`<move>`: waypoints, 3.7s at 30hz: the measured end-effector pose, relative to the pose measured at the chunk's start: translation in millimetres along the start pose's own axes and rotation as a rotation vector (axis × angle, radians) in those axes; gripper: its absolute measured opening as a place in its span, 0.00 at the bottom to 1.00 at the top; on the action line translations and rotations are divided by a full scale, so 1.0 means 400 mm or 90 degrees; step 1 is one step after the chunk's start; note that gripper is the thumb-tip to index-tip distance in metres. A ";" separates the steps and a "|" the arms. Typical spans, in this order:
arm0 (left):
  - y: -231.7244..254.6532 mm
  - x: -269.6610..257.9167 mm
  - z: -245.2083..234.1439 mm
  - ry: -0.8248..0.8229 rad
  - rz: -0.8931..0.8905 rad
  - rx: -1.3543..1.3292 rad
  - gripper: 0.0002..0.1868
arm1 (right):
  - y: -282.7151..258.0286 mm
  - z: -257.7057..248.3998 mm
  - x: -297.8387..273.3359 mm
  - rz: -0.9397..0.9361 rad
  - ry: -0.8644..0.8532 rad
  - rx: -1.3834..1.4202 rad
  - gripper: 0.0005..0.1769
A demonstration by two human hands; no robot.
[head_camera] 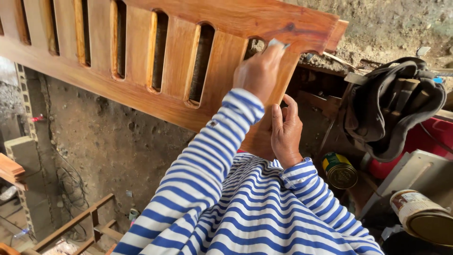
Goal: The person sands a wooden headboard with a sanding block, smoothing the surface and edges of the slats and frame. The person repositions the headboard to access different sides and continues sanding the entire piece.
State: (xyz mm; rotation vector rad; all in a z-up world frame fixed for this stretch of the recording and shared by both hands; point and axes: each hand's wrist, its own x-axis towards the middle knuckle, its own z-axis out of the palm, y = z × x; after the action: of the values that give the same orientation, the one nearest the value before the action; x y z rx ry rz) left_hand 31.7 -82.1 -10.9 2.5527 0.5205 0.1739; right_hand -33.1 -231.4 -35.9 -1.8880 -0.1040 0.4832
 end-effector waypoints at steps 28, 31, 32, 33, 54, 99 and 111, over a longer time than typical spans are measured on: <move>-0.255 -0.300 -0.281 0.393 -0.041 -0.075 0.05 | -0.153 -0.096 0.306 -0.505 -0.231 -0.756 0.51; -0.274 -0.340 -0.291 0.347 -0.095 -0.069 0.06 | -0.321 -0.148 0.453 -0.123 -0.200 -0.778 0.47; -0.281 -0.355 -0.298 0.350 -0.095 -0.075 0.06 | -0.333 -0.174 0.469 -0.124 -0.197 -0.784 0.47; -0.291 -0.366 -0.305 0.348 -0.116 -0.075 0.06 | -0.349 -0.193 0.493 -0.002 -0.070 -0.713 0.39; -0.394 -0.364 -0.286 0.371 -0.326 -0.286 0.15 | -0.282 0.328 0.031 -0.472 -0.193 -0.640 0.43; -0.433 -0.300 -0.362 0.325 0.127 0.009 0.08 | 0.037 -0.030 -0.273 -0.523 -0.299 -0.419 0.18; -0.412 -0.392 -0.278 0.165 0.327 0.076 0.06 | 0.031 -0.148 -0.231 -0.146 0.178 -0.211 0.15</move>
State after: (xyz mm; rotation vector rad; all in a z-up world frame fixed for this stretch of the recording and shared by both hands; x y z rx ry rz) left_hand -191.2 37.7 -4.8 2.7479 -0.0504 0.6789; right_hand -96.9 -315.6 -4.5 -2.2150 -0.2233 0.0429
